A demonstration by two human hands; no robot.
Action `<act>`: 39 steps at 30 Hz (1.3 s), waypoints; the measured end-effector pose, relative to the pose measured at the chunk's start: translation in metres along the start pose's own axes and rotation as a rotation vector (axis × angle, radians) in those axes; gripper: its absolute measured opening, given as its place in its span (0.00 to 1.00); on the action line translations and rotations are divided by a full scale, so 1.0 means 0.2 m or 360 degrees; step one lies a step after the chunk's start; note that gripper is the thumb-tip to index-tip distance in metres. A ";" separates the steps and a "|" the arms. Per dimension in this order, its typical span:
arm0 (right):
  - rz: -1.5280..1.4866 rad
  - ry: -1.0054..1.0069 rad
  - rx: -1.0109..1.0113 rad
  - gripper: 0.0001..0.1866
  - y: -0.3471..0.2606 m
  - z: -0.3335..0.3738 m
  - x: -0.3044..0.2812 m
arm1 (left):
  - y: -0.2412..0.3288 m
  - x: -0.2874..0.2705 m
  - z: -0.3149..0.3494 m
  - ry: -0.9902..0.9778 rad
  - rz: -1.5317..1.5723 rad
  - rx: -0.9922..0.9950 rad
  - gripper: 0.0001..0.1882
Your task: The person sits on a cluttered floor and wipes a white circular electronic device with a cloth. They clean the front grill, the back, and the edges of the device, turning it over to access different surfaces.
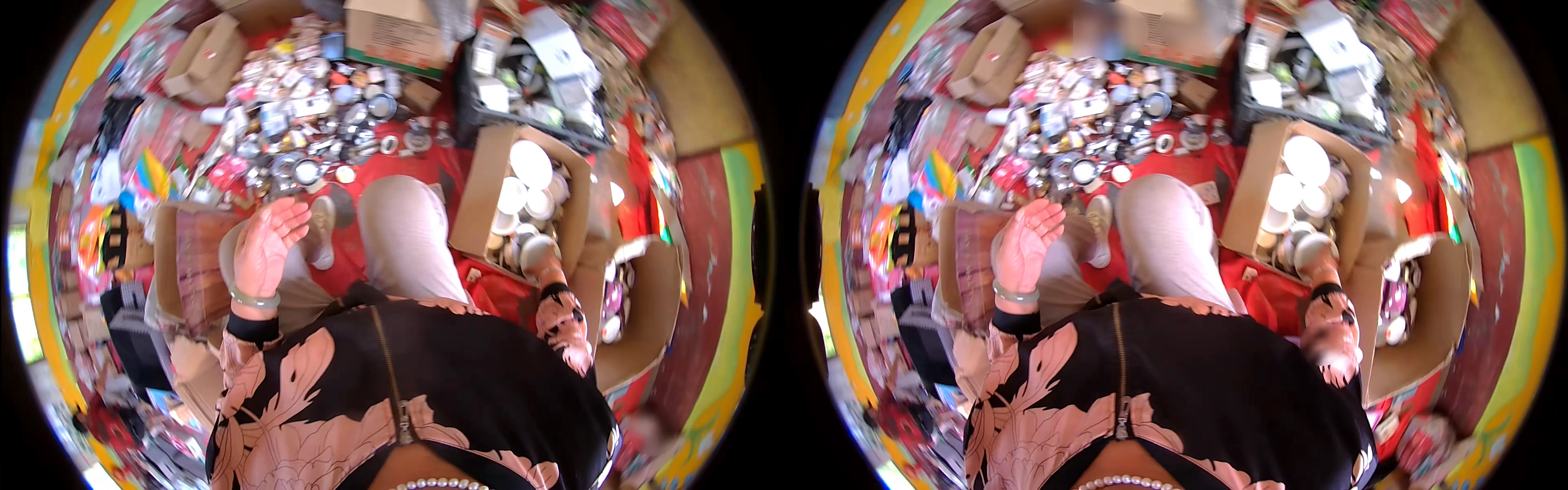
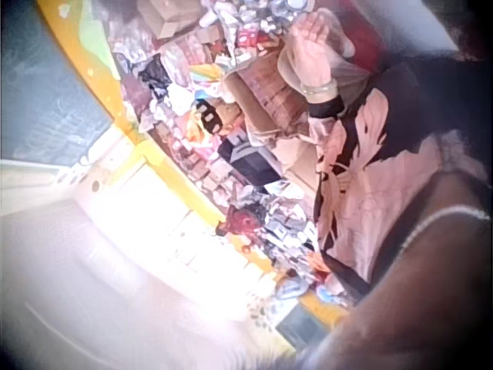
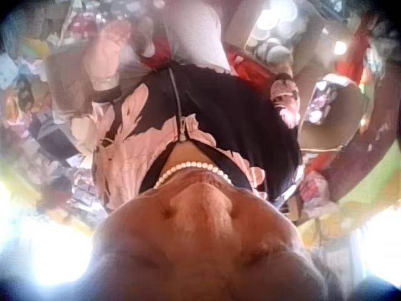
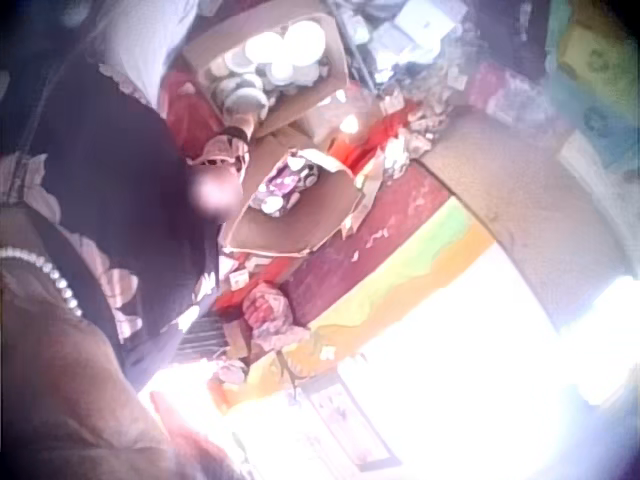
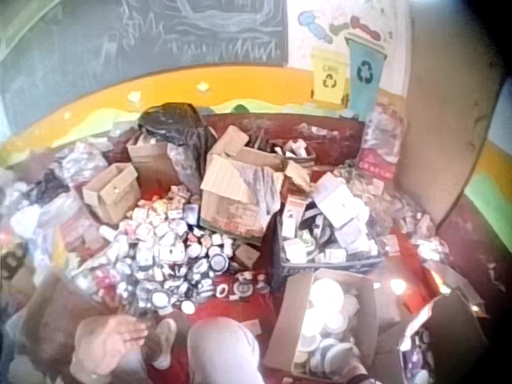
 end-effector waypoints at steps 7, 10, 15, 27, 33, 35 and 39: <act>0.0215 -0.0103 -0.0219 0.63 -0.06 -0.15 0.05 | 0.26 -0.41 0.26 0.0436 0.0074 0.0376 0.23; 0.0197 -0.0026 -0.0263 0.59 -0.05 -0.07 -0.03 | 0.30 -0.50 0.30 0.0440 0.0103 0.0441 0.23; -0.0082 0.0803 -0.0735 0.18 -0.41 0.52 -0.71 | 0.40 -0.55 0.29 0.0484 -0.0021 0.0461 0.22; -0.0634 0.0801 -0.1774 0.12 -1.59 1.65 -1.39 | 0.44 -0.12 -0.44 0.0446 -0.0050 0.0572 0.16; 0.0111 0.0369 -0.1954 0.10 -2.14 1.22 -1.38 | 0.23 -0.63 -0.55 0.1070 0.0636 0.0332 0.16; 0.0330 0.0378 -0.2153 0.11 -2.31 1.18 -1.33 | 0.27 -0.78 -0.62 0.1087 0.0576 0.0258 0.17; 0.0402 0.0233 -0.2350 0.10 -2.47 1.53 -1.19 | 0.54 -1.12 -0.81 0.1202 0.0122 0.0372 0.17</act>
Point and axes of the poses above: each hand's wrist, its own z-axis away from the middle knuckle, its own x-axis out of the palm, y = z × x, the point moved 8 cm from there along -z, towards the middle knuckle, and after that the axes turned 4 degrees about -y, right-handed, at the moved point
